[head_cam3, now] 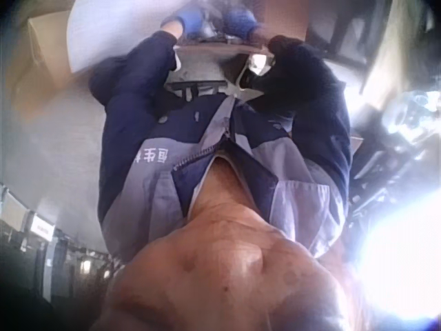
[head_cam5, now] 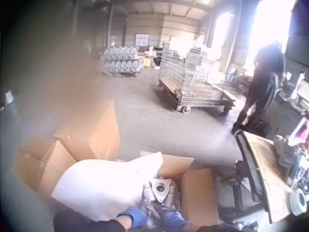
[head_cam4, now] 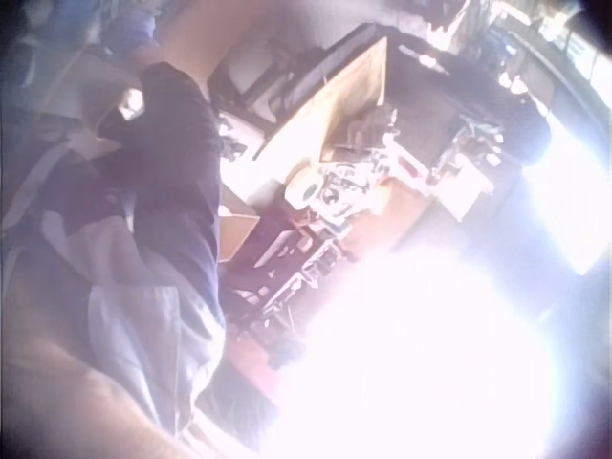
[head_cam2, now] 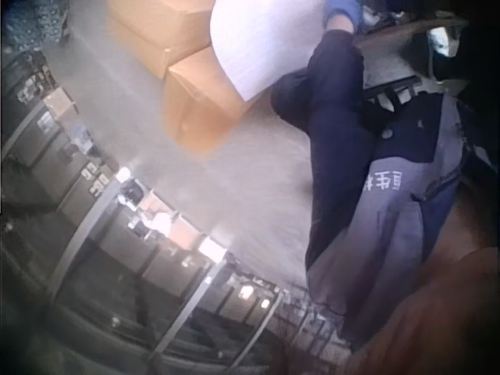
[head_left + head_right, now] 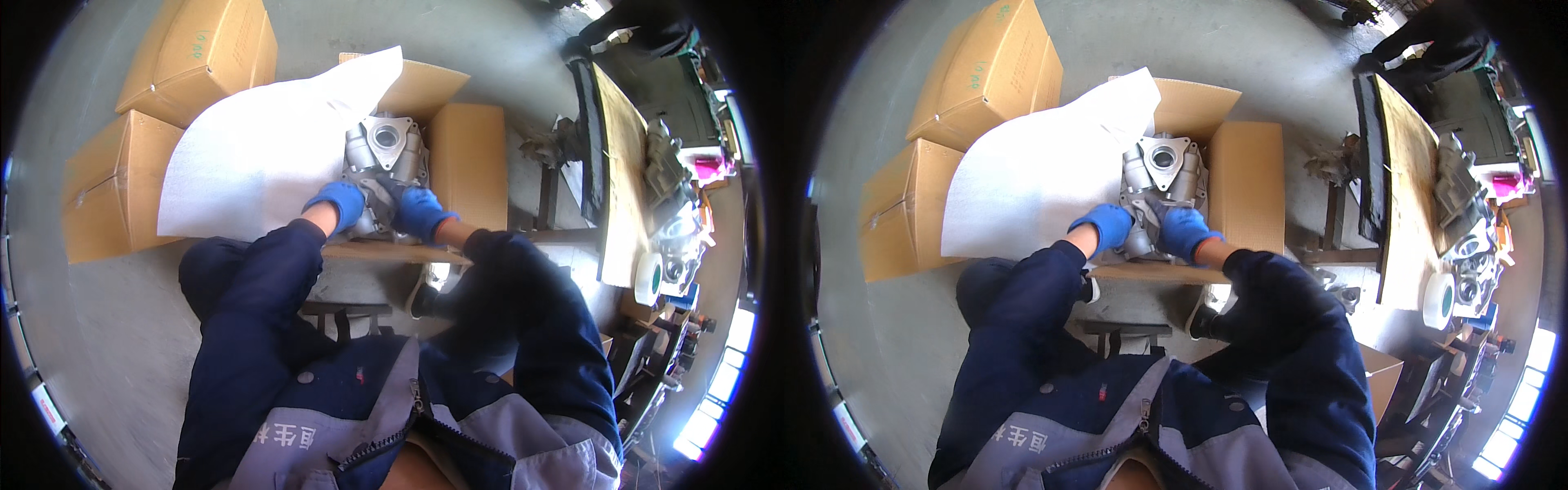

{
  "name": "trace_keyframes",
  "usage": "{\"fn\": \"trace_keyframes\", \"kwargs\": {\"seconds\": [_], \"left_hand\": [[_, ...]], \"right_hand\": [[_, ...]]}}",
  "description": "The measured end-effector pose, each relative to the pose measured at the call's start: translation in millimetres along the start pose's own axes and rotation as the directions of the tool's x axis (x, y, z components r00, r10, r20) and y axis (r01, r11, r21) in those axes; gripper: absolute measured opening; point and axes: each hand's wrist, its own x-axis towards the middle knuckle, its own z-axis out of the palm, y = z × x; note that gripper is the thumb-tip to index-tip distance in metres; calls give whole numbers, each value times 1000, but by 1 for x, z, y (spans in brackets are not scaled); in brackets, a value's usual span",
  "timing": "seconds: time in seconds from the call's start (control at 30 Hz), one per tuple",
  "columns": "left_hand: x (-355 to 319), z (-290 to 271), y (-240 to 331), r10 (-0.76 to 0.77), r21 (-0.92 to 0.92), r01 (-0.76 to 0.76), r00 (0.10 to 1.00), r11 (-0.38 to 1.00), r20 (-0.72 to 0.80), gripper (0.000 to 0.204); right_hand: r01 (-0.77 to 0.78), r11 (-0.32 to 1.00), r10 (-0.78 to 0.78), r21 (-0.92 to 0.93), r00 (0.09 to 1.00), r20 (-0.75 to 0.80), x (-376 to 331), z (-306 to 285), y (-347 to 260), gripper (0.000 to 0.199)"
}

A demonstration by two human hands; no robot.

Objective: The person sits on the floor and packs several metal parts into a cardboard box. They place a foam sheet inside the box, then pick up each metal part from a nearby table, wrap it in foam, and place it into the box. After packing all parts, the person closes the box flaps and seals the box with tape.

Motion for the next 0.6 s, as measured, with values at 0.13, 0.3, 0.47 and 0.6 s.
{"fn": "trace_keyframes", "kwargs": {"seconds": [0.13,0.3,0.47,0.6], "left_hand": [[45,62,-11,99,165,-98,995,981,3,33],[54,78,-4,107,189,-120,991,975,78,39],[64,85,0,74,179,-65,996,982,-46,36],[49,53,6,-14,61,13,1000,998,25,31]], "right_hand": [[107,926,-168,-361,975,-142,25,74,29,71],[143,960,-188,-242,966,-176,31,122,48,68],[41,997,-48,-61,993,-109,38,128,48,66],[-176,984,174,6,977,120,40,115,37,55]]}}
